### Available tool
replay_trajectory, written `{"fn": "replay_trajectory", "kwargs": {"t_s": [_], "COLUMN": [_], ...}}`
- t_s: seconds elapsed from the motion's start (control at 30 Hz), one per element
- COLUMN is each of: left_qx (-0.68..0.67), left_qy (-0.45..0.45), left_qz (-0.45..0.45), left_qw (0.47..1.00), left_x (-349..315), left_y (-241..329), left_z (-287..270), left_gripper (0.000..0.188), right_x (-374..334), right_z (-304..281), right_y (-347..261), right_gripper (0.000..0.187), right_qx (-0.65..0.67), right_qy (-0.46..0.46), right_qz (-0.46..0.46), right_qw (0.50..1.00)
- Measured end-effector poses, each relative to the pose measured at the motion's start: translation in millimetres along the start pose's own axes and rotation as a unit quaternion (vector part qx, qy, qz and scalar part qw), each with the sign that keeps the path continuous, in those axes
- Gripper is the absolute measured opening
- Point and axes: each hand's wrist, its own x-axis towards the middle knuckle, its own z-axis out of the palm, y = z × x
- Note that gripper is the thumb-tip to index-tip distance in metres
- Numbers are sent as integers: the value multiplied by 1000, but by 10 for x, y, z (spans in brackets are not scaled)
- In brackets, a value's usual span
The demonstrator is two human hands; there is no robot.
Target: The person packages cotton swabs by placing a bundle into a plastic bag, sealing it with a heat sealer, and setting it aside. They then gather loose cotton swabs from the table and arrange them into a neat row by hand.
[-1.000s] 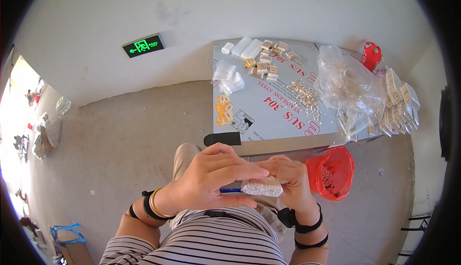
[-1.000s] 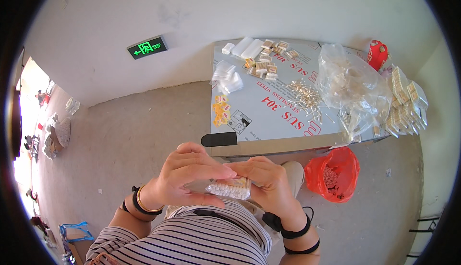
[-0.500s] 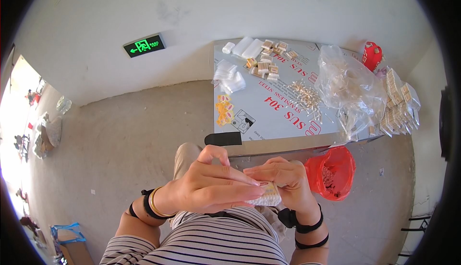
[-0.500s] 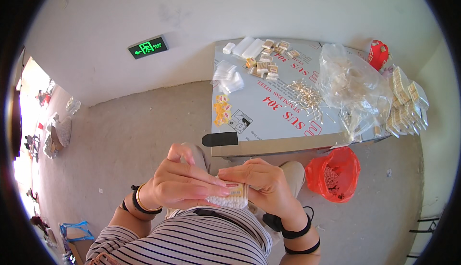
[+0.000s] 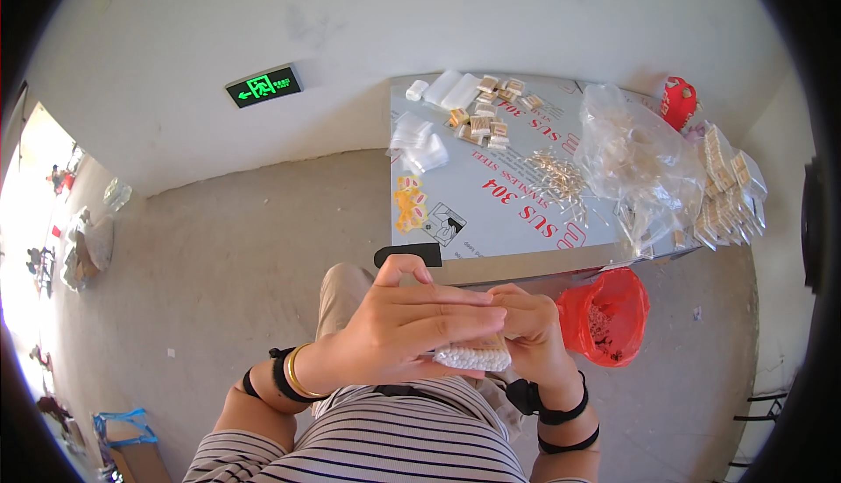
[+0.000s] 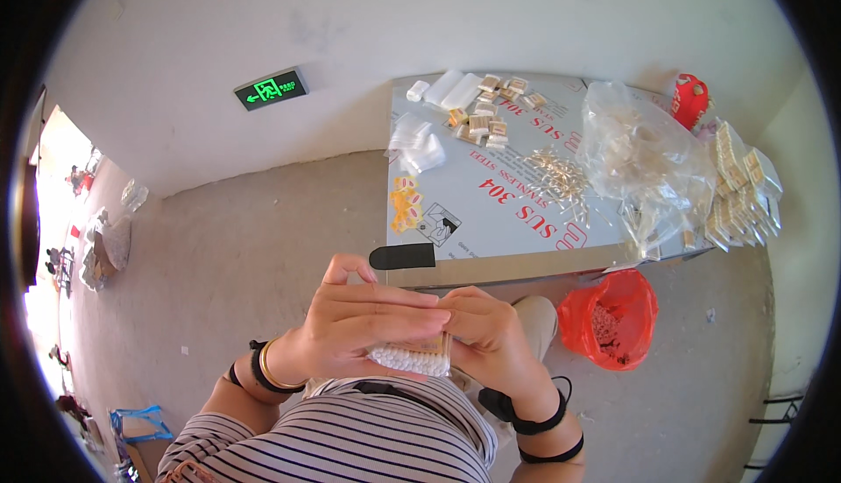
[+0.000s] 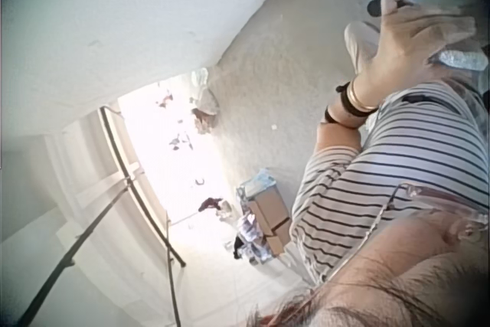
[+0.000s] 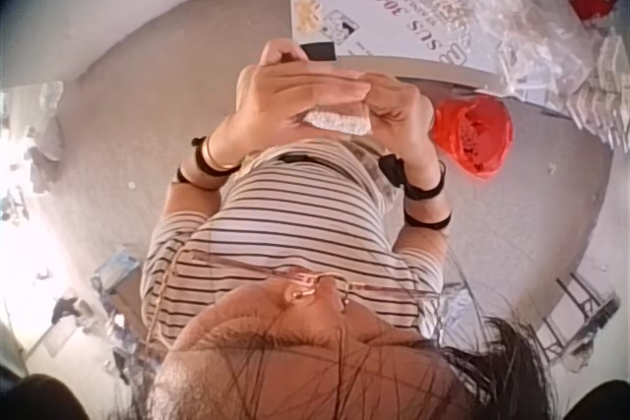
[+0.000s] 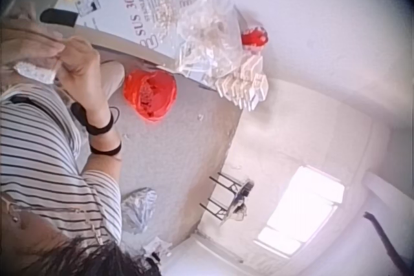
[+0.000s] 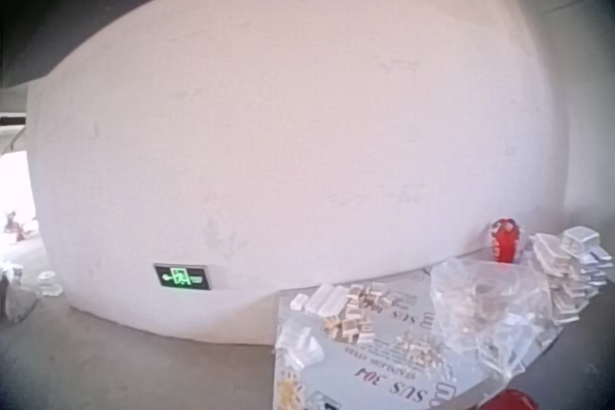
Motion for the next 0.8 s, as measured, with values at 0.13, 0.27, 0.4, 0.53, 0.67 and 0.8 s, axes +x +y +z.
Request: {"fn": "replay_trajectory", "kwargs": {"t_s": [0.13,0.27,0.4,0.53,0.67,0.8], "left_qx": [3,33,113,61,-39,-33], "left_qy": [-15,-15,40,21,-12,7], "left_qz": [49,52,73,46,-47,15], "left_qw": [999,998,990,997,998,999], "left_x": [10,5,-42,12,119,74], "left_y": [-38,-2,40,-8,63,63], "left_z": [44,33,110,96,91,153], "left_gripper": [42,35,34,40,58,60], "right_x": [-18,3,40,11,-12,40], "right_z": [10,0,31,6,3,27], "right_y": [61,38,32,46,26,21], "right_gripper": [15,16,17,19,21,25], "right_qx": [-9,-3,-6,-9,-13,-3], "right_qy": [1,1,45,13,15,7], "right_qz": [-11,-4,-9,-1,27,17], "right_qw": [1000,1000,999,1000,999,1000]}}
